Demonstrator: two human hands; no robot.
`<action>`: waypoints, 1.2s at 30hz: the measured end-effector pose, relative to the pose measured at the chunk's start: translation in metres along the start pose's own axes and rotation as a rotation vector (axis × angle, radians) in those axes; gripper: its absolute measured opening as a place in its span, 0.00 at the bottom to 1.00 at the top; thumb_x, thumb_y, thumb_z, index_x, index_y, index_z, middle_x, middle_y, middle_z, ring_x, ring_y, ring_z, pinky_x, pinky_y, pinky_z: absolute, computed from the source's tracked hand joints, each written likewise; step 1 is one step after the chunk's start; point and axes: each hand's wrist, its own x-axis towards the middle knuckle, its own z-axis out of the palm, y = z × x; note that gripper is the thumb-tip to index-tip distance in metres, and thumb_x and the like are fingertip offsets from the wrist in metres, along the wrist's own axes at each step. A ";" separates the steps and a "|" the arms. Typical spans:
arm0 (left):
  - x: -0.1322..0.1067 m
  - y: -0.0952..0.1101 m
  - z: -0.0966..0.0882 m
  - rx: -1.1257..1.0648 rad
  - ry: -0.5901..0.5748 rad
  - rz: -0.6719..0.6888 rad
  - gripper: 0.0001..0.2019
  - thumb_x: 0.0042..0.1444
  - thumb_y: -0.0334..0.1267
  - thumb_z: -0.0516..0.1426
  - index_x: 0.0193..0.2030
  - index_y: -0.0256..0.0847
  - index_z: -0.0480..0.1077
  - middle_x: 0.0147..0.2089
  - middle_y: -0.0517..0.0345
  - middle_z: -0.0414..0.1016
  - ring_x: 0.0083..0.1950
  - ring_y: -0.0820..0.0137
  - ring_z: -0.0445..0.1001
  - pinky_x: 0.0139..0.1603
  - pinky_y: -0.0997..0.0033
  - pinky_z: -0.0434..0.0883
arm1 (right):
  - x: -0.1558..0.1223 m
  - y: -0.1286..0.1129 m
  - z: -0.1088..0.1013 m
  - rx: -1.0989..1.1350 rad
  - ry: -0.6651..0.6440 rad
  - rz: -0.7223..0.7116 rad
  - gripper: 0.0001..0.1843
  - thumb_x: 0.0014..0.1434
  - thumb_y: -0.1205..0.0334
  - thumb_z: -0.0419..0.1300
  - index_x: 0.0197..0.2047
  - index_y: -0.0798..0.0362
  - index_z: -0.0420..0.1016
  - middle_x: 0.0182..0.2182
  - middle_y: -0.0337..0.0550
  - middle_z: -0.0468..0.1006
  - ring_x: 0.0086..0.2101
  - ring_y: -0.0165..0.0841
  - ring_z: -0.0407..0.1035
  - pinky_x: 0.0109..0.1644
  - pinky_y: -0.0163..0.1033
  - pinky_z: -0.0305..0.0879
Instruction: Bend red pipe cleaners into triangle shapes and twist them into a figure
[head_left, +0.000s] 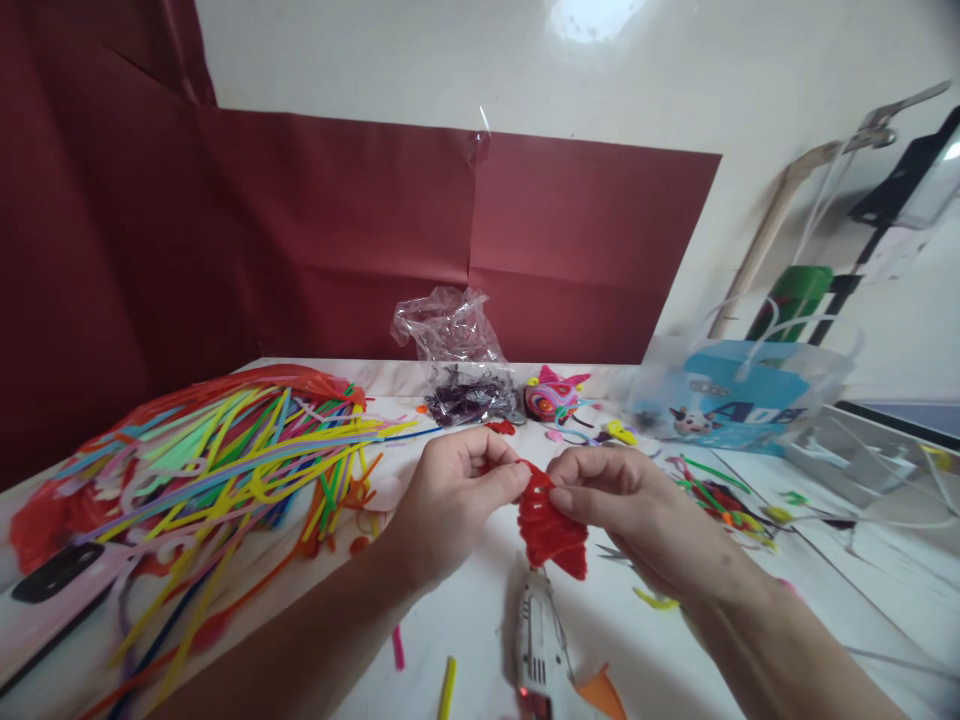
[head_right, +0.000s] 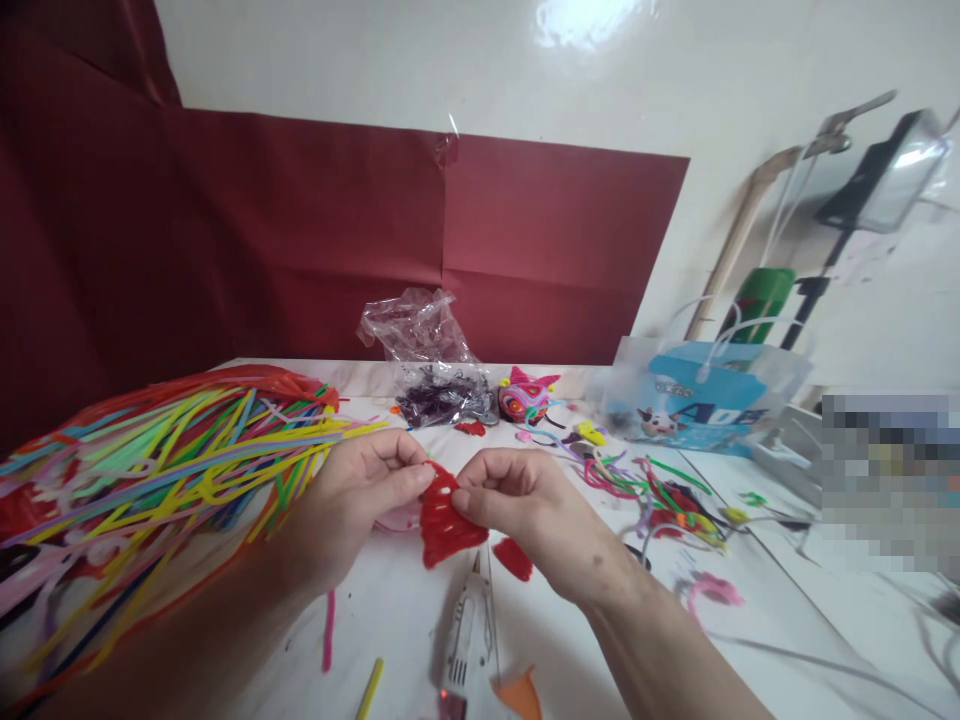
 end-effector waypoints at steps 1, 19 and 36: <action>0.000 -0.001 0.001 0.008 0.012 0.006 0.07 0.47 0.35 0.57 0.22 0.37 0.63 0.20 0.65 0.63 0.22 0.79 0.60 0.24 0.77 0.58 | 0.000 0.000 0.000 -0.008 -0.004 0.007 0.10 0.45 0.60 0.66 0.23 0.58 0.72 0.18 0.39 0.74 0.18 0.26 0.66 0.22 0.31 0.61; 0.000 -0.006 0.006 0.053 -0.008 0.032 0.06 0.45 0.34 0.57 0.22 0.36 0.64 0.20 0.65 0.62 0.22 0.79 0.58 0.24 0.77 0.56 | 0.000 -0.003 0.001 -0.067 0.063 -0.046 0.09 0.47 0.60 0.65 0.25 0.56 0.71 0.19 0.35 0.71 0.21 0.25 0.64 0.25 0.30 0.60; -0.001 -0.004 0.006 0.050 0.008 -0.004 0.06 0.44 0.34 0.56 0.21 0.36 0.63 0.20 0.64 0.62 0.22 0.79 0.58 0.24 0.77 0.56 | -0.002 0.000 -0.002 -0.160 -0.035 0.037 0.11 0.46 0.60 0.65 0.27 0.56 0.69 0.19 0.35 0.71 0.19 0.23 0.62 0.21 0.29 0.58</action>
